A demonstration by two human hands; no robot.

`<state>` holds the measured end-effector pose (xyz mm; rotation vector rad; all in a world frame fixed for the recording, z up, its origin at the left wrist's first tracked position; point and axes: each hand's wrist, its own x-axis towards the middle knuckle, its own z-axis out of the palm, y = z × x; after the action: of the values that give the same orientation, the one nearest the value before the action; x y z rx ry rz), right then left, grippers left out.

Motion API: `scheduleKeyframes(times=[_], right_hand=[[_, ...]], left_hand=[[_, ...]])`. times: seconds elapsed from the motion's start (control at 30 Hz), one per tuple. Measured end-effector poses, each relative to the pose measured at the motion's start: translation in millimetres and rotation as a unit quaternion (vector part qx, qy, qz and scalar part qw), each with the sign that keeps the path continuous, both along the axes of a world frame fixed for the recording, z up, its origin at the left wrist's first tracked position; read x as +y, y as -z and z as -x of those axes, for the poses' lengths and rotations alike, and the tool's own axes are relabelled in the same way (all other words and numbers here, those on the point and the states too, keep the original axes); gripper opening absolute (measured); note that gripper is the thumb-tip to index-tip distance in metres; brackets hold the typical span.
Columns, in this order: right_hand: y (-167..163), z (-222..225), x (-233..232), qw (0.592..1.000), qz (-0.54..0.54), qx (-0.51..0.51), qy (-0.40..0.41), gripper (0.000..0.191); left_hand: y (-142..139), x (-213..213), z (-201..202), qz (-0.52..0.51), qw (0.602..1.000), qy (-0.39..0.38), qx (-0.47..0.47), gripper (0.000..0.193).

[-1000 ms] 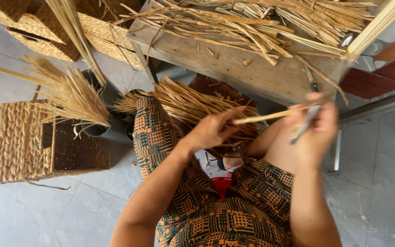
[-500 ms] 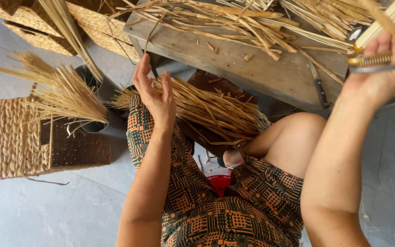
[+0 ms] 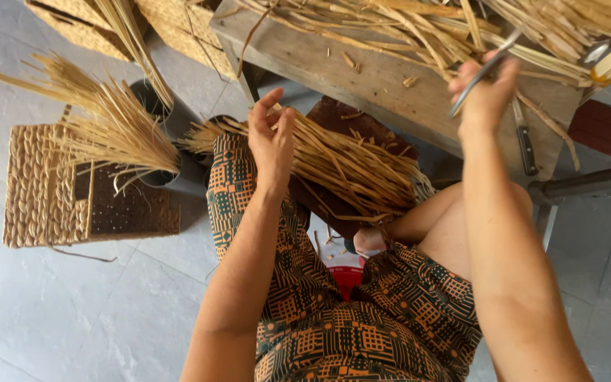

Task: The person sits on a low seat and trims dried plant stalks with scissors, cutting off sections and placing the cut pieces onto a growing pile of stalks beside them. They repeatedly pick up new stalks from the pile, position them on their lap, and snip them to length.

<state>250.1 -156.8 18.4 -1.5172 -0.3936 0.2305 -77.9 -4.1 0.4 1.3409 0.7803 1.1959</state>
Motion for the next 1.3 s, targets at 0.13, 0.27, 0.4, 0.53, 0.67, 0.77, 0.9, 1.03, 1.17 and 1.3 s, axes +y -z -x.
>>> scheduleKeyframes(times=[0.13,0.27,0.4,0.53,0.67,0.77,0.9,1.03,1.17,1.3], right_hand=[[56.4,80.4,-7.2,0.972,0.134,-0.12,-0.152,0.028],[79.0,116.9,-11.5,0.898,0.334,-0.181,-0.221,0.048],[79.6,123.7,-7.0,0.874,0.392,-0.169,-0.233,0.047],[59.5,121.4,-9.6,0.92,0.276,-0.177,-0.214,0.044],[19.4,132.0,-34.8,0.947,0.212,-0.17,-0.172,0.042],[-5.4,154.4,-65.3,0.949,0.189,-0.202,-0.15,0.041],[-10.0,195.1,-99.6,0.949,0.145,-0.208,-0.19,0.04],[7.9,226.4,-118.9,0.94,0.13,-0.197,-0.248,0.043],[24.0,238.6,-130.6,0.932,0.17,-0.169,-0.271,0.043],[33.4,245.7,-143.5,0.924,0.175,-0.119,-0.318,0.038]], left_hand=[[12.5,-1.2,-13.2,0.075,0.995,0.051,-0.041,0.033],[25.0,-3.1,-18.9,0.068,0.993,0.071,-0.069,0.026],[32.1,0.3,-23.4,0.073,0.991,0.081,-0.078,0.024],[32.5,-2.2,-23.4,0.15,0.985,0.085,-0.008,0.025],[24.8,-16.8,-24.2,0.138,0.955,0.185,0.184,0.03],[19.0,-32.7,-29.9,0.175,0.913,0.278,0.243,0.039],[18.3,-39.5,-39.3,0.236,0.915,0.301,0.13,0.038],[20.7,-33.3,-44.4,0.145,0.951,0.274,-0.007,0.031],[14.8,-33.4,-42.8,0.091,0.98,0.173,-0.028,0.033],[0.6,-35.6,-35.9,0.058,0.975,0.176,-0.124,0.034]])
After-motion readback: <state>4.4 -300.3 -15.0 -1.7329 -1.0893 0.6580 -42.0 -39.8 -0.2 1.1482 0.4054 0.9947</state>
